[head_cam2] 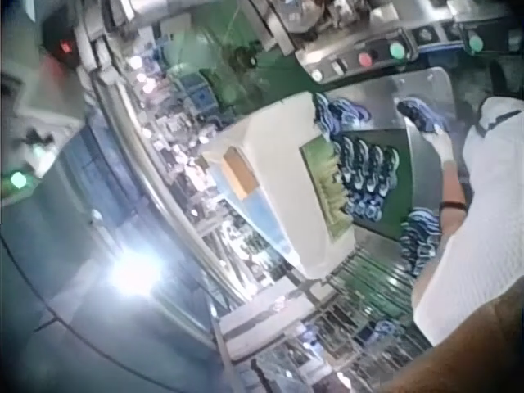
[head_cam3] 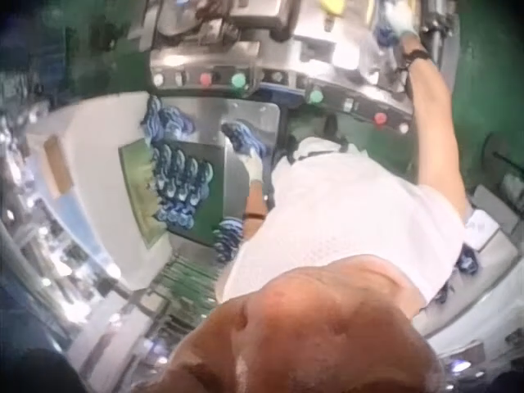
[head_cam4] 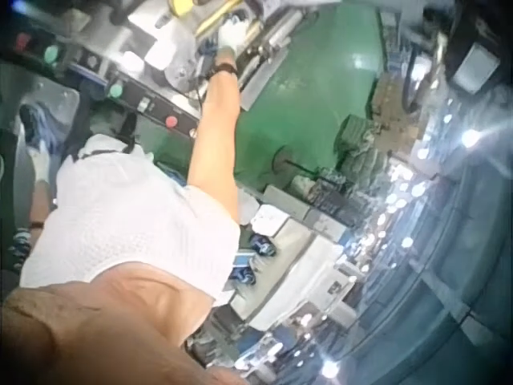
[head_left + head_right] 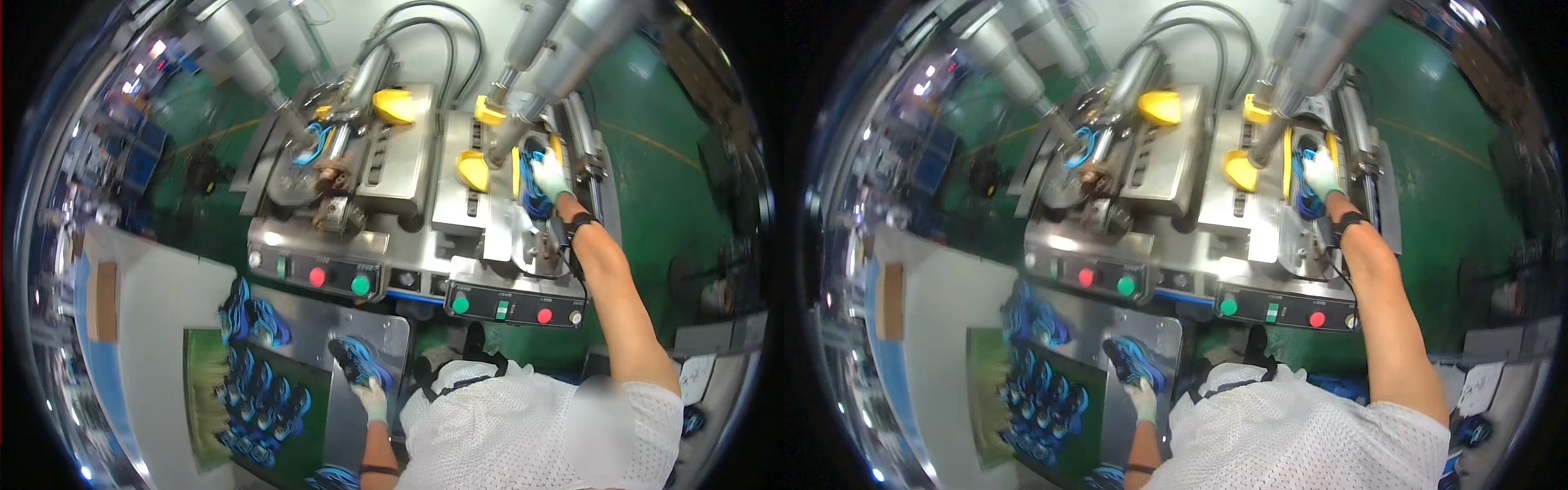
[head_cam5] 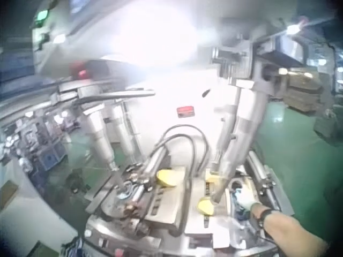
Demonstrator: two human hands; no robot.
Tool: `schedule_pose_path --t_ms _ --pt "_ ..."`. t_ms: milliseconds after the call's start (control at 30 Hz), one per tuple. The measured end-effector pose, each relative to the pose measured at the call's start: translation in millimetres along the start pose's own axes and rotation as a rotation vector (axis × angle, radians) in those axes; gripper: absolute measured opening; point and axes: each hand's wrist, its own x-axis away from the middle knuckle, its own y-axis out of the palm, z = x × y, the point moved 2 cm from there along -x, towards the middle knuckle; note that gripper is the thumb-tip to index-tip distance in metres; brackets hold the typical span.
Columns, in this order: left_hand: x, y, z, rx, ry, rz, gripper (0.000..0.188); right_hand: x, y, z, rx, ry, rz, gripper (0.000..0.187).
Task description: Operating industrial machinery to process and shape athletic shoes on a production line.
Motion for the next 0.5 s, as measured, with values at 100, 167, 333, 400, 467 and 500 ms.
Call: schedule_pose_path --t_ms 100,167,333,400,467,500 --pt "-4.8 4.0 1.5 0.188 -0.063 -0.013 0.069 26.5 -20.7 -50.8 0.121 -0.158 -0.405 0.074" --pt "-11.6 6.2 44.2 0.043 -0.161 -0.11 0.059 88.2 -39.6 -57.1 -0.455 -0.19 -0.225 0.069" --pt "-20.0 8.1 47.1 0.114 -0.033 -0.161 0.072 333.2 -27.2 -143.0 -0.113 -0.69 -0.204 0.082" --pt "-22.6 -15.7 35.6 0.067 0.101 -0.208 0.073 374.7 36.3 -104.3 0.321 -0.721 -0.366 0.098" --pt "-58.4 -59.8 24.3 -0.003 0.181 -0.435 0.068 384.6 35.1 -118.7 0.394 -0.645 -0.397 0.104" --pt "-77.0 -90.8 14.4 -0.082 0.273 -0.669 0.063 384.7 22.6 -122.7 0.337 -0.604 -0.474 0.106"
